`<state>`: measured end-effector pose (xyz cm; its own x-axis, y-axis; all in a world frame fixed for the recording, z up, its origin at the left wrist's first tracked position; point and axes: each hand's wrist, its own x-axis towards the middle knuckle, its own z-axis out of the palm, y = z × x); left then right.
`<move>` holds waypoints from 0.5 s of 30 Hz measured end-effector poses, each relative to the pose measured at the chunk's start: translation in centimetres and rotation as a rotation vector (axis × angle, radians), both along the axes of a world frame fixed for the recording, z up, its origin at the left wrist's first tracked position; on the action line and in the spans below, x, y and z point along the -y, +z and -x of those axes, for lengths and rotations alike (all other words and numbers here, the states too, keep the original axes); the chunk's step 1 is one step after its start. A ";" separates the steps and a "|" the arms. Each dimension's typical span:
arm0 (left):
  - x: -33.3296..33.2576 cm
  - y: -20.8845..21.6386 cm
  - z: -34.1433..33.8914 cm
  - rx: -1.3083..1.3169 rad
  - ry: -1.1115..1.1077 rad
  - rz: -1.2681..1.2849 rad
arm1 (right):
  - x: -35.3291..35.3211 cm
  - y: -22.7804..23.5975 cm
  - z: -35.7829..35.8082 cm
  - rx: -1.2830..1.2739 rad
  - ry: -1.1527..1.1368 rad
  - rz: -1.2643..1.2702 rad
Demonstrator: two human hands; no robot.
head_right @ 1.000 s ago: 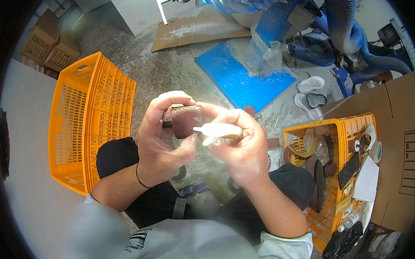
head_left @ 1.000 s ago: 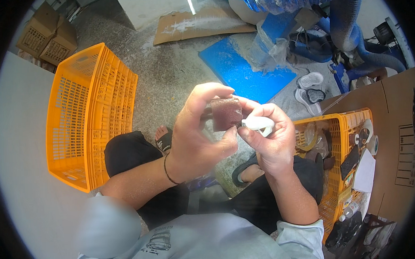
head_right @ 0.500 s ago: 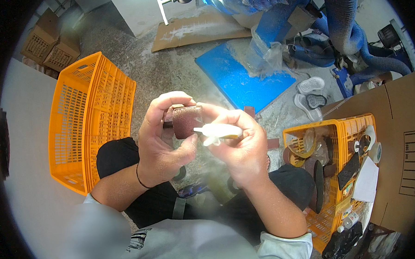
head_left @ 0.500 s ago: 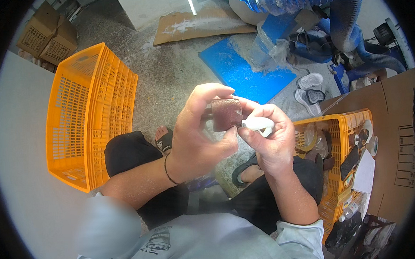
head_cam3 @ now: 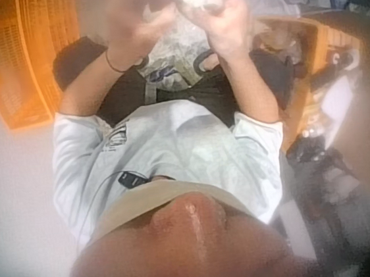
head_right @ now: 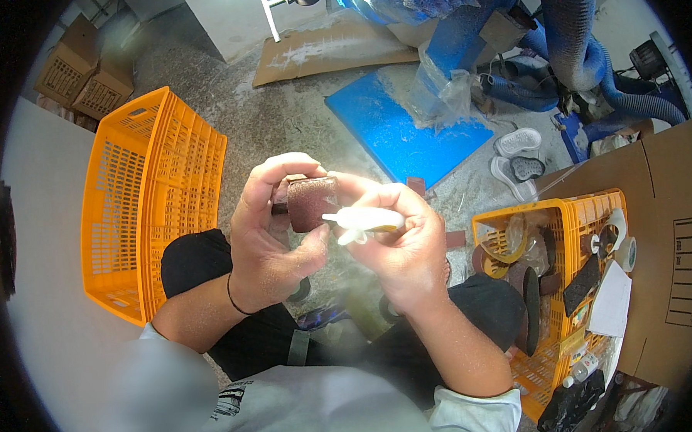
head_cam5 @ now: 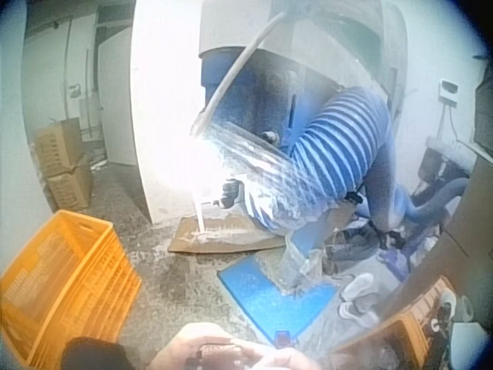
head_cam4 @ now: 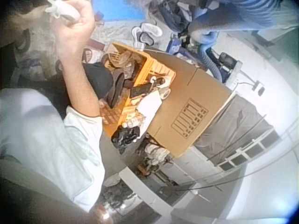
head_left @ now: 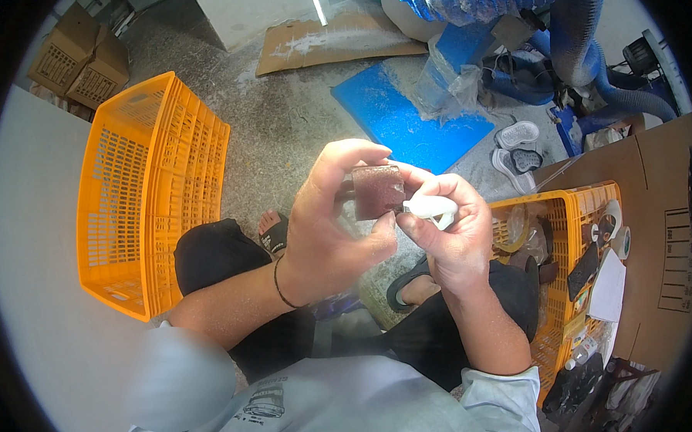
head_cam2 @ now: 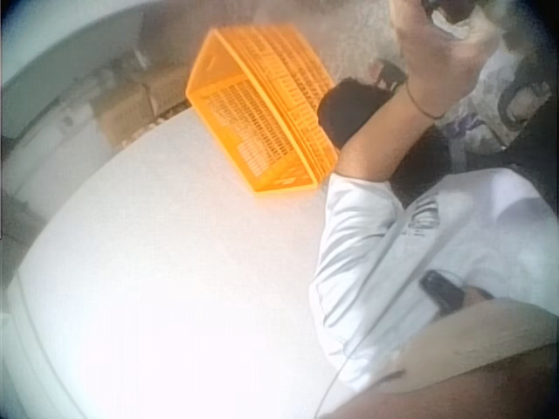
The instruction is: The person holds a small brown object in the left hand and uses a white glue bottle in the right hand to apply adhesive to its surface. The person rotates the object to cover different areas and then sets the glue bottle down.
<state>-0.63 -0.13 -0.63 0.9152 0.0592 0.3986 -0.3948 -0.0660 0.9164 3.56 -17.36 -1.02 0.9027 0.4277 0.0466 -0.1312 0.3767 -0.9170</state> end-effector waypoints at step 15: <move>0.0 0.0 0.0 0.011 -0.009 -0.001 | 0.1 -0.3 0.0 0.029 0.005 -0.016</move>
